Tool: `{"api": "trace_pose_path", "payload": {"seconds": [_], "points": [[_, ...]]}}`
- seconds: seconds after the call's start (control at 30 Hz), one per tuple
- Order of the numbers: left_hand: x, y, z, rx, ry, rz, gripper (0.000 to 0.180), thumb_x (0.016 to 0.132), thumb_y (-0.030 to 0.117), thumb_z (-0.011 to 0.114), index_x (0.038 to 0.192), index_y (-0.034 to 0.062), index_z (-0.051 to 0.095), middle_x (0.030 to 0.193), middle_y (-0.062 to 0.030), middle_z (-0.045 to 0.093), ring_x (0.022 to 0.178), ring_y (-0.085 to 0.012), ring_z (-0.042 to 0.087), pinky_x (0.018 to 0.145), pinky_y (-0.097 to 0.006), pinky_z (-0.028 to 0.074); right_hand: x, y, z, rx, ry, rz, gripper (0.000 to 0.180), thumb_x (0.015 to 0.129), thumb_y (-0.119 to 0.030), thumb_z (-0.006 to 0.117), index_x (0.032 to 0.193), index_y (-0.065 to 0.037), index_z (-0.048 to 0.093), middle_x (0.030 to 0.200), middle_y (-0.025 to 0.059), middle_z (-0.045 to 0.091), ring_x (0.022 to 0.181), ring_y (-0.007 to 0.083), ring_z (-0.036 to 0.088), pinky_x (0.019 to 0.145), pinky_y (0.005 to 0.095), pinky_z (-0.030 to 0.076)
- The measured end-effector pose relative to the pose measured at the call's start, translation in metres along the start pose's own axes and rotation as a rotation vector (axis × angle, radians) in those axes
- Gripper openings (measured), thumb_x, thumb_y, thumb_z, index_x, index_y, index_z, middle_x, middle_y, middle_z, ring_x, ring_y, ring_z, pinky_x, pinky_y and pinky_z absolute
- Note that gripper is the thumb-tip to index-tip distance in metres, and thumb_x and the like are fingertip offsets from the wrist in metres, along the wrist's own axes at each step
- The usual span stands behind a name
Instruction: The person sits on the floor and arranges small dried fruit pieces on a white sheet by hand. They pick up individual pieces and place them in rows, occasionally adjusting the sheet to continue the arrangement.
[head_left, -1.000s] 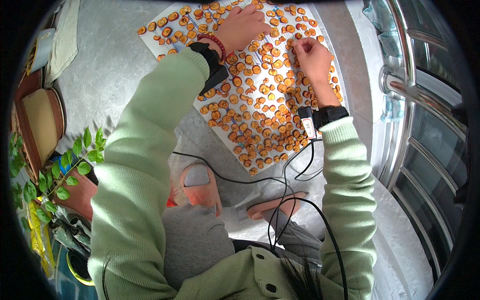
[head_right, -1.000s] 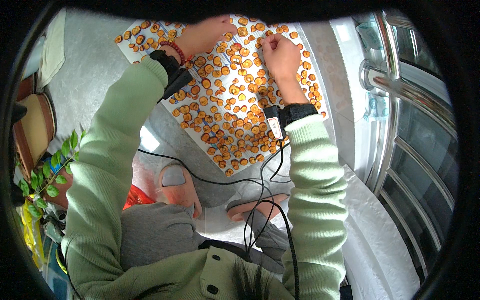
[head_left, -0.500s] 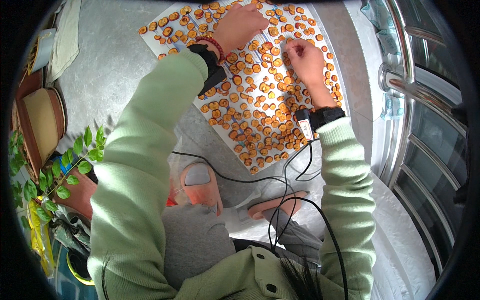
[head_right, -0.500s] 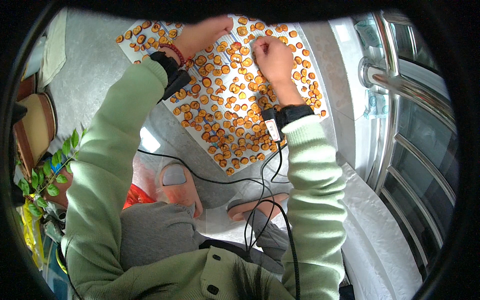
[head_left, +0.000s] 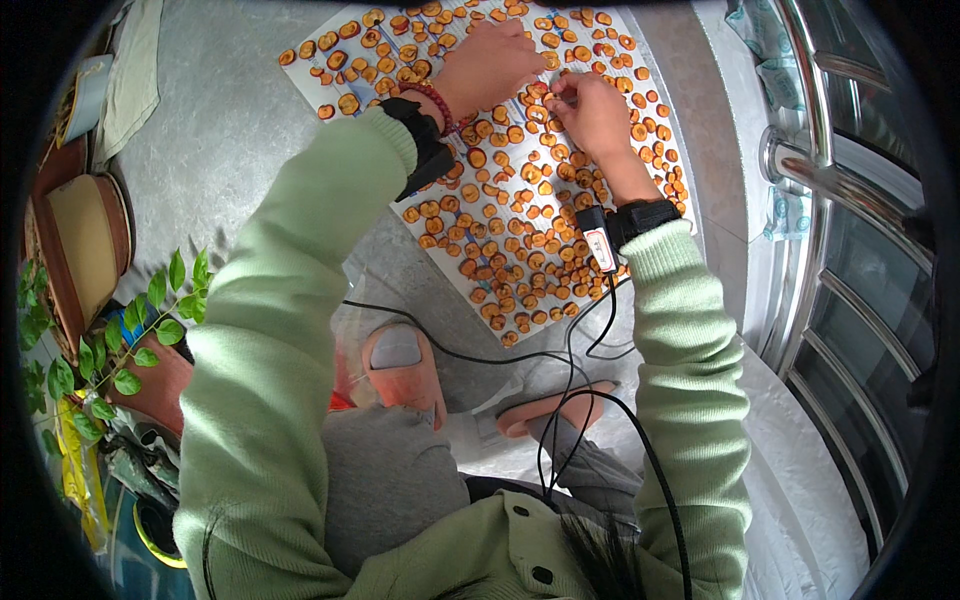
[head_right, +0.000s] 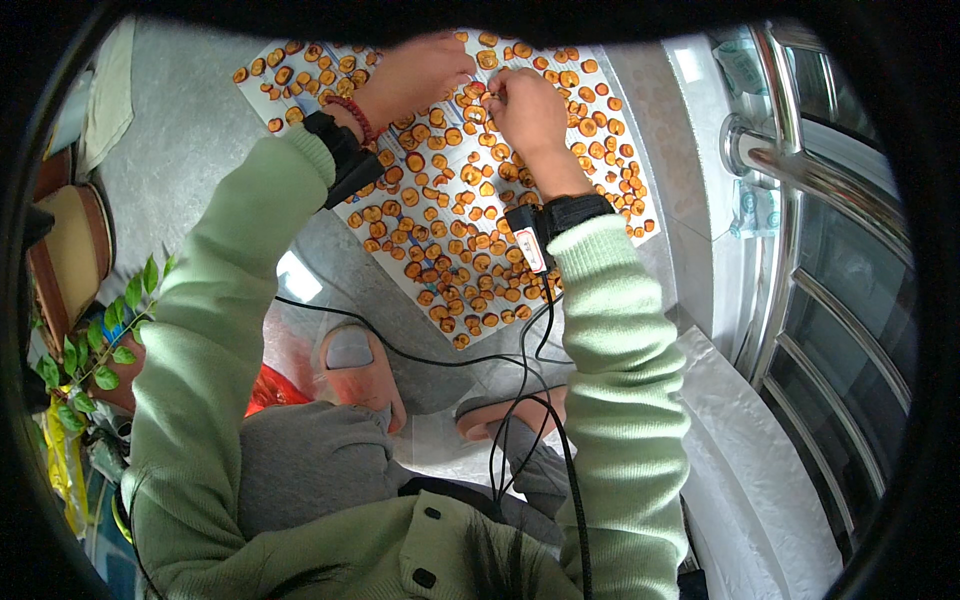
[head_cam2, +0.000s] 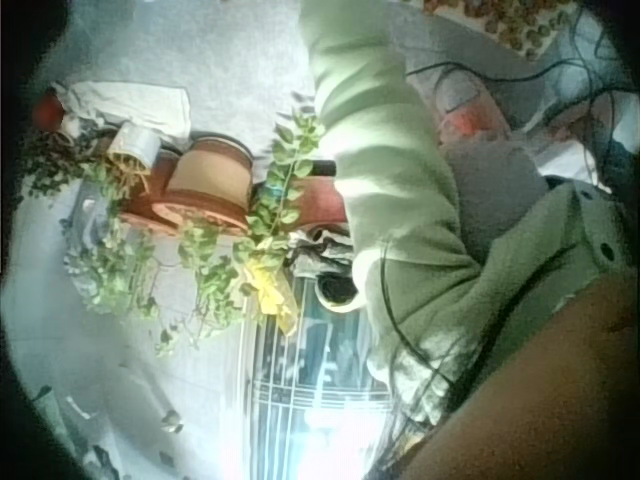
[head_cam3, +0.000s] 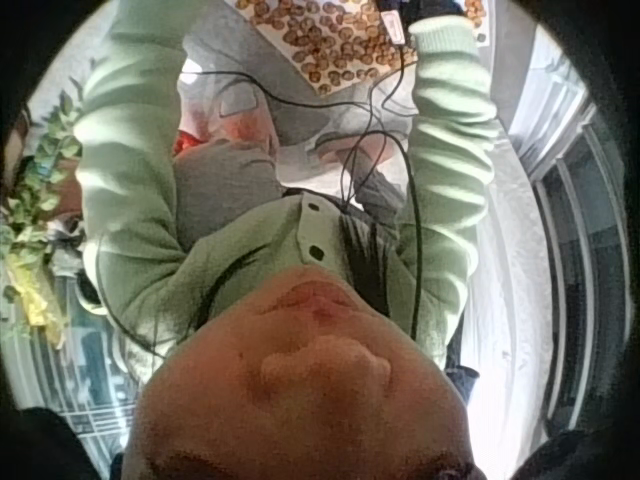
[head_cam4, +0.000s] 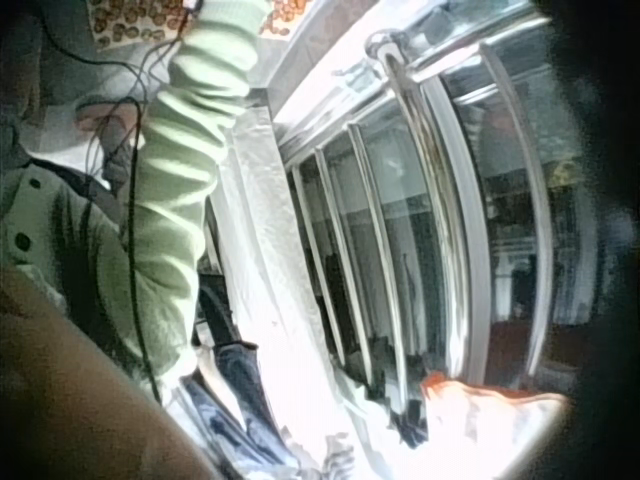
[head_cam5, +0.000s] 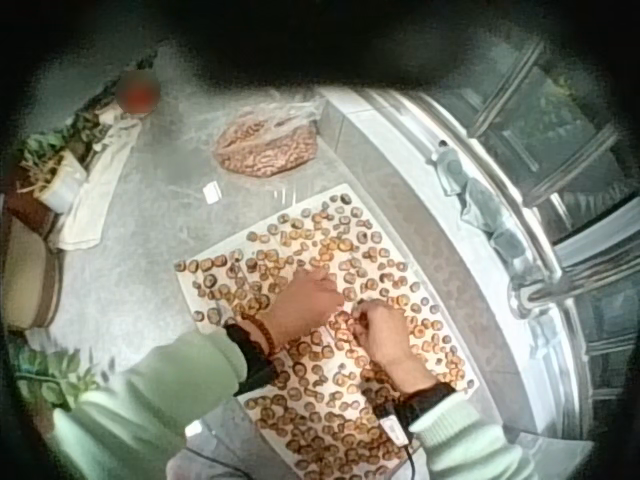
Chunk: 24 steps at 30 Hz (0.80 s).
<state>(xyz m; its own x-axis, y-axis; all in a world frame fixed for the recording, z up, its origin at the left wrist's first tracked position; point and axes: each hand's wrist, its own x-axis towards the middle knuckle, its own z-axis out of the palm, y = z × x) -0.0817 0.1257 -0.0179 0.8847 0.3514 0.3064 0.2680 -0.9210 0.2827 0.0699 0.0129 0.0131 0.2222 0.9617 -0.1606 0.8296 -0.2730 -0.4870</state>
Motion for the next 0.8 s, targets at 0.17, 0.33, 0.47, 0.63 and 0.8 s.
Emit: {"api": "trace_pose_path", "payload": {"seconds": [0.17,0.33,0.47,0.63,0.8], "points": [[0.003,0.006,0.007,-0.053,-0.01,0.007,0.012,0.074,0.02,0.069,0.084,0.0168,0.065,0.086,0.0055,0.059,0.097,-0.0179,0.049,0.084,-0.037,0.038,-0.001,-0.004,-0.003,0.103,-0.024,0.086,0.014,0.074,-0.016,0.072,0.083,-0.007,0.065,0.08,0.0108,0.063,0.076,0.0295,0.062,0.067,0.0398,0.049],[0.008,0.01,0.004,-0.054,-0.069,-0.047,0.008,0.074,0.018,0.067,0.081,0.0167,0.065,0.084,0.006,0.06,0.096,-0.0179,0.049,0.085,-0.038,0.037,-0.008,-0.002,-0.005,-0.018,0.175,-0.102,0.012,0.076,-0.015,0.071,0.08,-0.006,0.065,0.076,0.01,0.063,0.073,0.0285,0.062,0.064,0.039,0.049],[0.012,0.011,-0.001,-0.182,-0.168,-0.107,0.004,0.075,0.017,0.066,0.078,0.016,0.065,0.078,0.006,0.06,0.093,-0.0176,0.051,0.084,-0.038,0.037,-0.013,-0.002,-0.005,-0.026,0.143,-0.119,0.015,0.075,-0.019,0.072,0.078,-0.006,0.065,0.072,0.0089,0.062,0.069,0.028,0.061,0.061,0.0376,0.049],[0.01,0.006,0.0,-0.396,-0.087,-0.218,0.003,0.079,0.018,0.065,0.081,0.016,0.066,0.074,0.0047,0.063,0.086,-0.0183,0.056,0.079,-0.038,0.042,-0.013,-0.004,-0.006,0.176,0.108,0.0,0.026,0.074,-0.028,0.076,0.083,-0.005,0.068,0.069,0.0077,0.064,0.062,0.0217,0.062,0.059,0.0312,0.05],[0.008,0.002,0.007,-0.552,-0.012,-0.259,0.01,0.08,0.024,0.066,0.086,0.0149,0.067,0.076,0.0018,0.066,0.082,-0.0197,0.06,0.077,-0.038,0.045,-0.006,-0.005,0.004,0.448,0.1,0.17,0.026,0.076,-0.025,0.075,0.087,-0.002,0.069,0.07,0.0053,0.067,0.062,0.0137,0.063,0.061,0.0256,0.05]]}}
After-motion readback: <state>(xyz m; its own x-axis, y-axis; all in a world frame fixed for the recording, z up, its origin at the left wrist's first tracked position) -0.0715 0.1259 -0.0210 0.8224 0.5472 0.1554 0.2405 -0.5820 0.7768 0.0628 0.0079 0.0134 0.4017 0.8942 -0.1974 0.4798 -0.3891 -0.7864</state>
